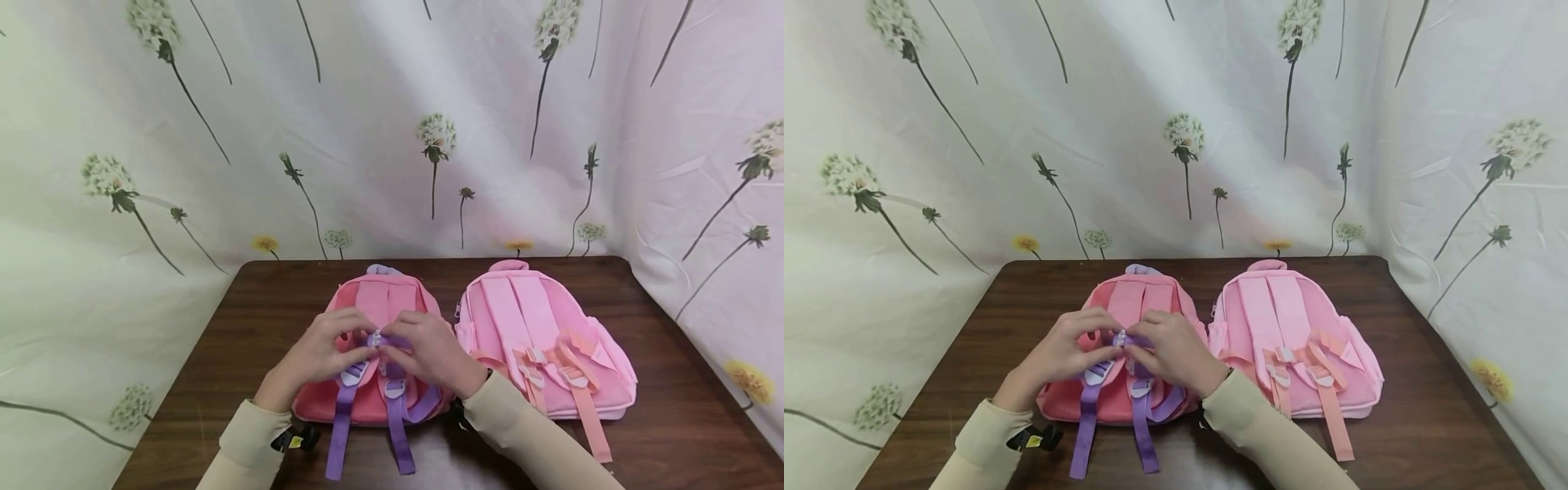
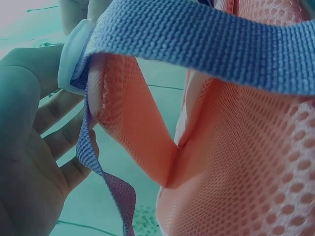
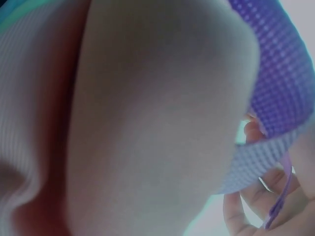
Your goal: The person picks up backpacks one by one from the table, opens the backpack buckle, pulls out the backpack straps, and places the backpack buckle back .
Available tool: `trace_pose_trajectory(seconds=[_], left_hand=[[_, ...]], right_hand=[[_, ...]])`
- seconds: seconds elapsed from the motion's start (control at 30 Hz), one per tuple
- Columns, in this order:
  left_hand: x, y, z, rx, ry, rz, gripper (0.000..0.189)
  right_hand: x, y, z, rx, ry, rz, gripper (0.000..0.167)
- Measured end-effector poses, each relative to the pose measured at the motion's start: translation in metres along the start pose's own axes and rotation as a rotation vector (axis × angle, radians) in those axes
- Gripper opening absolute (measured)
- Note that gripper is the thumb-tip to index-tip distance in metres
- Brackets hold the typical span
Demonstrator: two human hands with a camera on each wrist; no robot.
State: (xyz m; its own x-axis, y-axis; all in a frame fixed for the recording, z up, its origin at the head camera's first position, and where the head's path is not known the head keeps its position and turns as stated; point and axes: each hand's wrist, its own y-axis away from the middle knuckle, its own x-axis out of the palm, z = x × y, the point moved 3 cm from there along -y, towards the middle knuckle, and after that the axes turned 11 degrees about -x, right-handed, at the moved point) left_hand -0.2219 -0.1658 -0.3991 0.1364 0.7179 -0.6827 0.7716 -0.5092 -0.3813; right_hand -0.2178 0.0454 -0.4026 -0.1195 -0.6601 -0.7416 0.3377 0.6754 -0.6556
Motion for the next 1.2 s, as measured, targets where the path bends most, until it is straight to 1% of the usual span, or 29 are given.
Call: trace_pose_trajectory(seconds=[0.13,0.27,0.43,0.53,0.73,0.83,1.0,1.2], left_hand=[[-0.0008,-0.0007,-0.0001,0.004,-0.006,-0.01,0.031],[-0.0025,-0.0023,-0.0007,0.013,-0.012,-0.022,0.03],[-0.0032,-0.0022,-0.0012,0.01,-0.008,-0.027,0.029],[-0.0018,-0.0012,-0.0007,0.005,-0.006,-0.022,0.029],[0.0012,-0.0001,-0.0007,-0.018,-0.003,-0.004,0.031],[0.0014,-0.0001,-0.0007,-0.018,-0.006,0.0,0.031],[0.0015,0.0007,-0.0009,-0.005,-0.014,-0.002,0.028],[0.0004,0.0008,-0.0001,0.01,-0.023,-0.008,0.028]], right_hand=[[-0.0008,0.0008,-0.0004,0.011,0.001,0.023,0.026],[-0.0029,0.0015,-0.0022,0.045,-0.013,0.045,0.032],[-0.0026,0.004,-0.005,0.087,-0.043,0.076,0.029],[-0.0019,0.0047,-0.0043,0.083,-0.045,0.077,0.027],[-0.0019,0.003,-0.0008,0.033,-0.025,0.044,0.024],[-0.0007,0.0028,-0.0005,0.023,-0.013,0.041,0.025],[0.0008,0.0036,0.0003,0.03,-0.019,0.046,0.028],[0.0013,0.0064,-0.0017,0.073,-0.032,0.075,0.031]])
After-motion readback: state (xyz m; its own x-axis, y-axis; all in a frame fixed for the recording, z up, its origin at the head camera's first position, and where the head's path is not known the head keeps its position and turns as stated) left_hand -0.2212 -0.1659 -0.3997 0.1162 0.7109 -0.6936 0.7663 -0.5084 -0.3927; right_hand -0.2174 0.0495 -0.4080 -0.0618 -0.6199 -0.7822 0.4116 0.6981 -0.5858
